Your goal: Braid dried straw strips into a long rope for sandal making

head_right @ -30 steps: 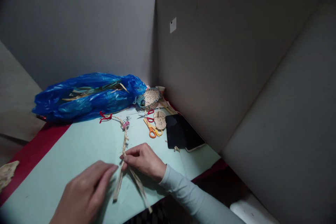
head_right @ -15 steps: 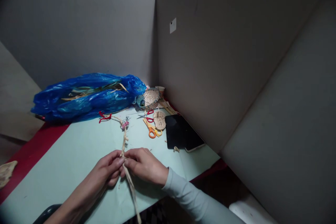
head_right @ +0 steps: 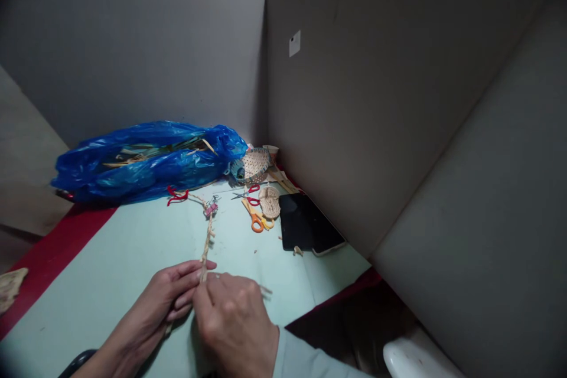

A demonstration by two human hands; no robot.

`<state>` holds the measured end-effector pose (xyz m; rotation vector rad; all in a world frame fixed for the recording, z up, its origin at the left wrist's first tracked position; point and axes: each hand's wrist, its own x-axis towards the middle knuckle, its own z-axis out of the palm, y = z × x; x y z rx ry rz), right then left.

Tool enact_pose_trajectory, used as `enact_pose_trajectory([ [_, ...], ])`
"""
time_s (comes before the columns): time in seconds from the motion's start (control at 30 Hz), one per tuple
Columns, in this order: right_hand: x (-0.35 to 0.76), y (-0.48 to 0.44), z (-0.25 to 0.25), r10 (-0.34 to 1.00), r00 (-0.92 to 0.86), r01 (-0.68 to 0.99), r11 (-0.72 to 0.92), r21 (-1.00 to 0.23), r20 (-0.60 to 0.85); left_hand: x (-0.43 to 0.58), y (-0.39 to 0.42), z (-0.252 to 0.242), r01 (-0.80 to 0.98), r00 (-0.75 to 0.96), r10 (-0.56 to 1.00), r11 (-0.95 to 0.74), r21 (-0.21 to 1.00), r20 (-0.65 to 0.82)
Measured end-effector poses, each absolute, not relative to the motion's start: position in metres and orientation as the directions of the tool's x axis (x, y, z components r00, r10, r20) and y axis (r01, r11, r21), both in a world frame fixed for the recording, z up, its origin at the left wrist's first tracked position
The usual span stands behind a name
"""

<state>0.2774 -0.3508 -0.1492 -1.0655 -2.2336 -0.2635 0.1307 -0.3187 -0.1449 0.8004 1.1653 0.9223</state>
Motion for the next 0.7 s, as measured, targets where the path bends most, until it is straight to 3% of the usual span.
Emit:
enact_pose_trajectory([
  [0.13, 0.271, -0.356, -0.156, 0.461, -0.541, 0.655, 0.756, 0.008, 0.703, 0.128, -0.322, -0.142, -0.238, 0.147, 0.909, 0.415, 0.878, -0.389],
  [0.17, 0.273, -0.355, -0.153, 0.475, -0.546, 0.624, 0.780, -0.043, 0.690, 0.128, -0.323, -0.142, -0.237, 0.153, 0.912, 0.408, 0.882, -0.380],
  [0.23, 0.280, -0.350, -0.142, 0.594, -0.510, 0.579, 0.772, -0.262, 0.623, 0.128, -0.324, -0.142, -0.228, 0.178, 0.918, 0.390, 0.892, -0.355],
  [0.3, 0.289, -0.340, -0.129, 0.762, -0.421, 0.563, 0.644, -0.517, 0.491, 0.129, -0.324, -0.143, -0.232, 0.211, 0.920, 0.375, 0.898, -0.330],
  [0.37, 0.294, -0.326, -0.119, 0.859, -0.380, 0.560, 0.509, -0.654, 0.343, 0.129, -0.324, -0.145, -0.247, 0.240, 0.923, 0.358, 0.901, -0.301],
  [0.47, 0.293, -0.307, -0.118, 0.876, -0.454, 0.547, 0.420, -0.724, 0.165, 0.128, -0.323, -0.148, -0.262, 0.258, 0.932, 0.321, 0.910, -0.254],
  [0.7, 0.289, -0.287, -0.137, 0.801, -0.597, 0.443, 0.370, -0.817, 0.039, 0.127, -0.325, -0.148, -0.164, 0.260, 0.930, 0.308, 0.937, -0.260],
])
